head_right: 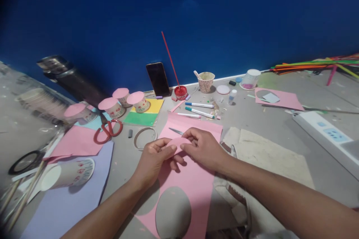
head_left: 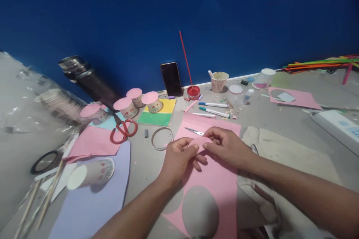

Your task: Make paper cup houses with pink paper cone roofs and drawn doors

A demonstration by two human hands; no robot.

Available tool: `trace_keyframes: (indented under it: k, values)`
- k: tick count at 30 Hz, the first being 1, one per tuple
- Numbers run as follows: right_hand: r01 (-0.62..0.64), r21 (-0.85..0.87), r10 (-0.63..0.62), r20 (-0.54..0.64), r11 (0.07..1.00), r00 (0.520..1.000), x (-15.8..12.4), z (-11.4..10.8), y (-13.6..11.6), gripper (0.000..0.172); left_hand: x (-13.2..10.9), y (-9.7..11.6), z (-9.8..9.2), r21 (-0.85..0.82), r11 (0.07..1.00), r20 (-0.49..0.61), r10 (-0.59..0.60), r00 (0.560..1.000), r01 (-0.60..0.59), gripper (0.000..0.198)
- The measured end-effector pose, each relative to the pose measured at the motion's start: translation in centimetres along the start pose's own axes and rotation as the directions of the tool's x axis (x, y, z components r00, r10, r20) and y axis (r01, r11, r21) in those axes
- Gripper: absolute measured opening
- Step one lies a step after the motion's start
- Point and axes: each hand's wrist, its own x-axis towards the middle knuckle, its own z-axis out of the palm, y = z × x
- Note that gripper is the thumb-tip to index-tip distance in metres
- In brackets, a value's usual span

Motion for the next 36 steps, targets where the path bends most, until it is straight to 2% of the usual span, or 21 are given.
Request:
trace_keyframes:
  k: [5,7,12,18,24,32,36]
  values:
    - [0.0,0.021,0.0,0.006,1.0,1.0,0.0,0.1,-0.1,0.017,-0.1,0.0,0.0,0.015,1.0,-0.029,-0.005,1.0,0.006,0.032]
    - [-0.035,0.081,0.033,0.023,0.996,0.999,0.0,0.1,-0.1,0.021,0.0,0.0,0.1,0.011,1.0,-0.053,0.001,0.999,-0.001,0.029]
    - [-0.191,0.244,0.155,0.161,0.951,0.975,0.1,0.1,-0.1,0.035,0.0,0.0,0.1,-0.003,0.998,-0.105,0.067,0.992,-0.068,0.026]
    - [-0.222,0.299,0.16,0.217,0.928,0.963,0.2,0.4,0.4,0.035,0.2,-0.5,-0.1,-0.082,0.992,-0.154,0.086,0.984,-0.1,0.022]
    - [-0.187,0.334,0.12,0.211,0.924,0.97,0.2,1.0,0.8,0.03,0.5,-0.6,0.1,-0.171,0.985,-0.113,0.015,0.993,-0.034,0.024]
    - [-0.247,0.388,0.161,0.241,0.888,0.957,0.1,1.1,0.4,0.028,0.3,-0.3,0.2,-0.202,0.979,-0.052,-0.007,0.999,-0.004,0.029]
    - [-0.245,0.427,0.177,0.192,0.871,0.965,0.0,1.1,0.5,0.027,0.0,0.0,0.1,-0.188,0.982,0.02,-0.001,1.0,0.005,0.034]
